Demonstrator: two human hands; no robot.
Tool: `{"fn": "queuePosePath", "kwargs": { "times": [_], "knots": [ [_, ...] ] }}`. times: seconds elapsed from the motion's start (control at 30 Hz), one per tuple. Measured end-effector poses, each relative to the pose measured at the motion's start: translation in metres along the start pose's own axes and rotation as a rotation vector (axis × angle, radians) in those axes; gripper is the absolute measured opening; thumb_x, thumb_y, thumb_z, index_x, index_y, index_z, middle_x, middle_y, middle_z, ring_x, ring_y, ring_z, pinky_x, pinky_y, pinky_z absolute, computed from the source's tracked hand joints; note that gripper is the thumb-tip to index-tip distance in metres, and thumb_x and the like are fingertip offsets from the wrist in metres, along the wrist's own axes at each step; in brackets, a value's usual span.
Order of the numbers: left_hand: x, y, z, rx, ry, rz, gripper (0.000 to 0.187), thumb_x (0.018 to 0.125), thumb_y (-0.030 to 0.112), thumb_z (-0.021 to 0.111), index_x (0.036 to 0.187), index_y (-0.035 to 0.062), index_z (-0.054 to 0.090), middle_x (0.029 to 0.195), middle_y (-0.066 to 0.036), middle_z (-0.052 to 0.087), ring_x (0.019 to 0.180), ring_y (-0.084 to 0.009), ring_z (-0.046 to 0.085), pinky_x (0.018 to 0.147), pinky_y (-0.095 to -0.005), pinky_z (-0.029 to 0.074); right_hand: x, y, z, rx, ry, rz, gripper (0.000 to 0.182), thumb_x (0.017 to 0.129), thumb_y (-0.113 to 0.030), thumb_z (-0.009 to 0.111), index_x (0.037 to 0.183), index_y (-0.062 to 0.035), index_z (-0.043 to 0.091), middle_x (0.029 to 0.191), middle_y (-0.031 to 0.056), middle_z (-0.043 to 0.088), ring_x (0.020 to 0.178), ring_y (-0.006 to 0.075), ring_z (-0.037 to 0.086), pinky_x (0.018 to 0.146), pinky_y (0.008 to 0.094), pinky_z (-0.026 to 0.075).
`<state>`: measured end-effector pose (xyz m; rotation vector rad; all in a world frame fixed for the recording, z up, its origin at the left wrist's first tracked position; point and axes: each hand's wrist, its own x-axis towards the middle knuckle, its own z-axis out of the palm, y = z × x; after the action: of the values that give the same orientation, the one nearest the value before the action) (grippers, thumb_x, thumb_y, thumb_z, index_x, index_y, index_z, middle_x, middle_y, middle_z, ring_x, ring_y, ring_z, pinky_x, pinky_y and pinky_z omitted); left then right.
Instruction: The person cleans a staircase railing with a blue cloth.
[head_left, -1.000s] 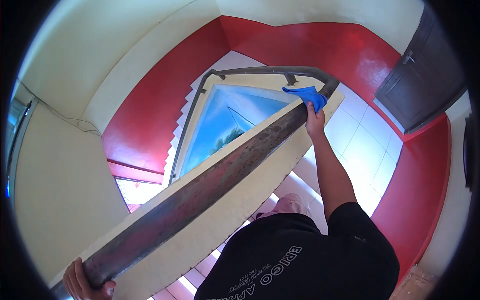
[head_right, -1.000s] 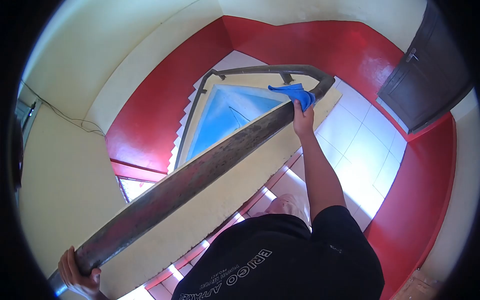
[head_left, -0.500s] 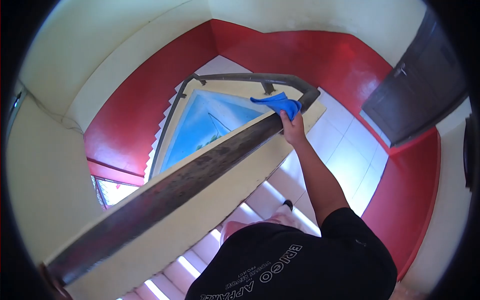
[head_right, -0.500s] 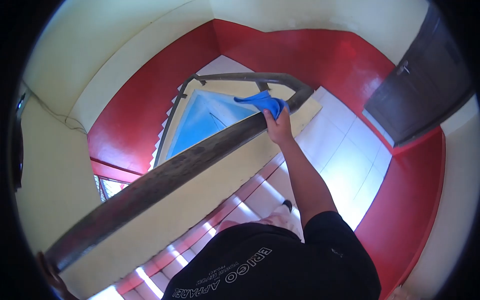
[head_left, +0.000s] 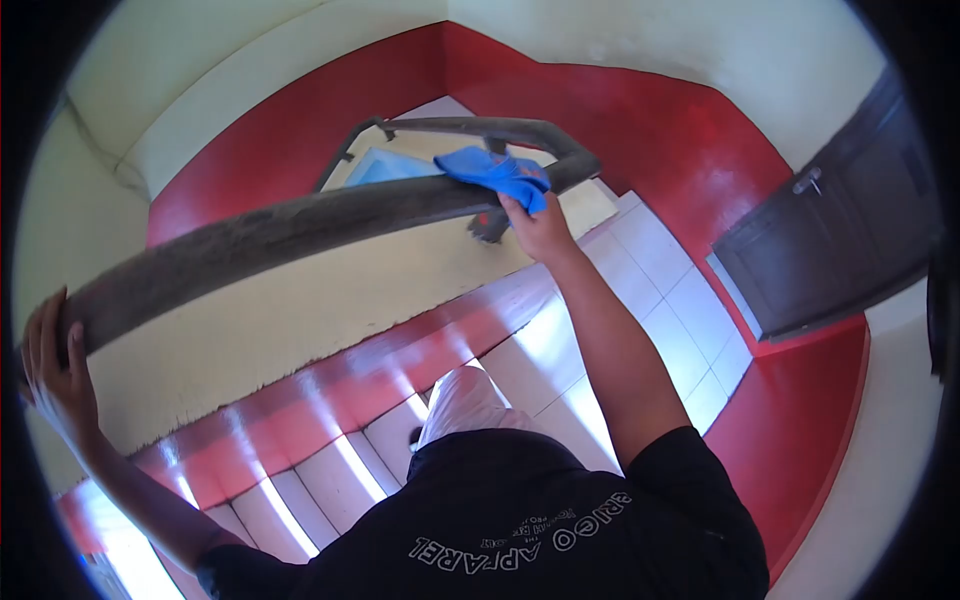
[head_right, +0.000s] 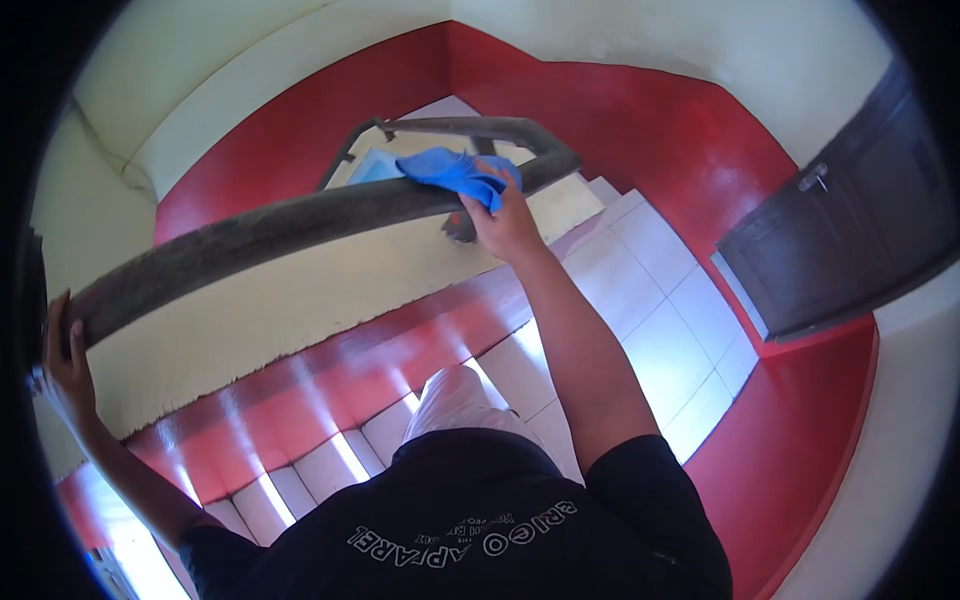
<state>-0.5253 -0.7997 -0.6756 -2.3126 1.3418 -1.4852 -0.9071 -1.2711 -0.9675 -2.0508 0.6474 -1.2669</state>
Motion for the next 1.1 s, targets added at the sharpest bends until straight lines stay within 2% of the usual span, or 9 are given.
{"fn": "queuePosePath", "kwargs": {
  "times": [0.17, 0.33, 0.43, 0.67, 0.77, 0.83, 0.87, 1.0, 1.1],
  "knots": [
    [-0.010, -0.014, 0.007, -0.073, -0.046, -0.018, 0.038, 0.102, 0.031, 0.051, 0.134, 0.0134, 0.063, 0.134, -0.009, 0.062, 0.128, -0.0289, 0.056, 0.108, -0.0410, 0.042, -0.002, 0.024, -0.034, 0.209, -0.063, 0.382, 0.041, 0.097, -0.022, 0.064, 0.132, -0.0031, 0.060, 0.133, 0.0173, 0.063, 0.127, 0.0329, 0.057, 0.112, 0.0378, 0.036],
    [-0.008, -0.006, -0.005, -0.034, -0.103, 0.014, 0.043, 0.104, 0.033, 0.043, 0.138, 0.0116, 0.060, 0.141, -0.011, 0.057, 0.133, -0.0322, 0.052, 0.111, -0.0444, 0.040, -0.009, 0.008, -0.012, 0.194, 0.063, 0.152, 0.032, 0.100, -0.013, 0.058, 0.131, -0.0026, 0.062, 0.138, 0.0146, 0.060, 0.123, 0.0244, 0.058, 0.110, 0.0346, 0.037],
    [-0.021, -0.006, -0.006, -0.082, -0.160, -0.100, 0.050, 0.104, 0.041, 0.041, 0.144, 0.0137, 0.053, 0.146, -0.011, 0.053, 0.138, -0.0319, 0.046, 0.115, -0.0450, 0.035, -0.017, 0.007, 0.004, 0.278, 0.097, 0.305, 0.042, 0.097, -0.012, 0.059, 0.137, -0.0014, 0.054, 0.147, 0.0164, 0.052, 0.135, 0.0307, 0.049, 0.118, 0.0453, 0.021],
    [-0.011, 0.013, -0.006, -0.248, -0.090, -0.127, 0.066, 0.099, 0.060, 0.040, 0.138, 0.0082, 0.050, 0.138, -0.014, 0.051, 0.132, -0.0324, 0.045, 0.114, -0.0556, 0.027, -0.001, -0.058, 0.024, -0.123, -0.171, -0.364, 0.057, 0.085, -0.031, 0.065, 0.135, -0.0066, 0.060, 0.148, 0.0143, 0.053, 0.144, 0.0363, 0.040, 0.119, 0.0576, 0.015],
    [0.019, 0.057, -0.033, -0.011, 0.073, 0.027, 0.067, 0.097, 0.068, 0.034, 0.124, 0.0109, 0.059, 0.122, -0.015, 0.060, 0.122, -0.0372, 0.052, 0.108, -0.0675, 0.030, -0.005, 0.005, -0.012, -0.408, -0.176, -0.179, 0.046, 0.097, -0.014, 0.054, 0.142, -0.0026, 0.053, 0.149, 0.0161, 0.050, 0.141, 0.0340, 0.044, 0.120, 0.0485, 0.024],
    [0.026, 0.096, -0.024, -0.406, 0.222, -0.330, 0.077, 0.090, 0.076, 0.041, 0.127, 0.0103, 0.057, 0.122, -0.017, 0.059, 0.121, -0.0371, 0.051, 0.106, -0.0674, 0.030, -0.018, 0.035, -0.029, 0.006, 0.054, 0.519, 0.050, 0.100, -0.004, 0.051, 0.148, 0.0019, 0.042, 0.151, 0.0178, 0.047, 0.137, 0.0212, 0.046, 0.113, 0.0350, 0.035],
    [0.021, 0.073, -0.029, -0.246, 0.137, -0.142, 0.080, 0.088, 0.078, 0.041, 0.128, 0.0102, 0.057, 0.121, -0.017, 0.059, 0.120, -0.0374, 0.051, 0.105, -0.0671, 0.031, -0.026, 0.084, -0.037, -0.056, 0.123, 0.105, 0.051, 0.098, 0.004, 0.048, 0.149, 0.0051, 0.039, 0.149, 0.0173, 0.049, 0.135, 0.0244, 0.049, 0.115, 0.0396, 0.034],
    [0.013, 0.022, -0.035, -0.163, 0.002, 0.202, 0.087, 0.082, 0.083, 0.044, 0.127, 0.0100, 0.058, 0.119, -0.018, 0.060, 0.117, -0.0383, 0.052, 0.099, -0.0644, 0.033, -0.028, 0.015, -0.005, 0.057, 0.175, 0.323, 0.050, 0.097, 0.001, 0.051, 0.146, 0.0076, 0.042, 0.149, 0.0121, 0.050, 0.128, 0.0155, 0.051, 0.107, 0.0305, 0.038],
    [0.019, 0.044, -0.042, -0.130, -0.020, 0.119, 0.085, 0.084, 0.082, 0.043, 0.127, 0.0099, 0.059, 0.117, -0.018, 0.060, 0.116, -0.0376, 0.052, 0.097, -0.0626, 0.035, -0.016, -0.062, 0.026, -0.189, 0.059, -0.040, 0.046, 0.097, -0.017, 0.057, 0.141, -0.0016, 0.053, 0.144, 0.0129, 0.056, 0.143, 0.0343, 0.041, 0.121, 0.0483, 0.022]
  ]
}}
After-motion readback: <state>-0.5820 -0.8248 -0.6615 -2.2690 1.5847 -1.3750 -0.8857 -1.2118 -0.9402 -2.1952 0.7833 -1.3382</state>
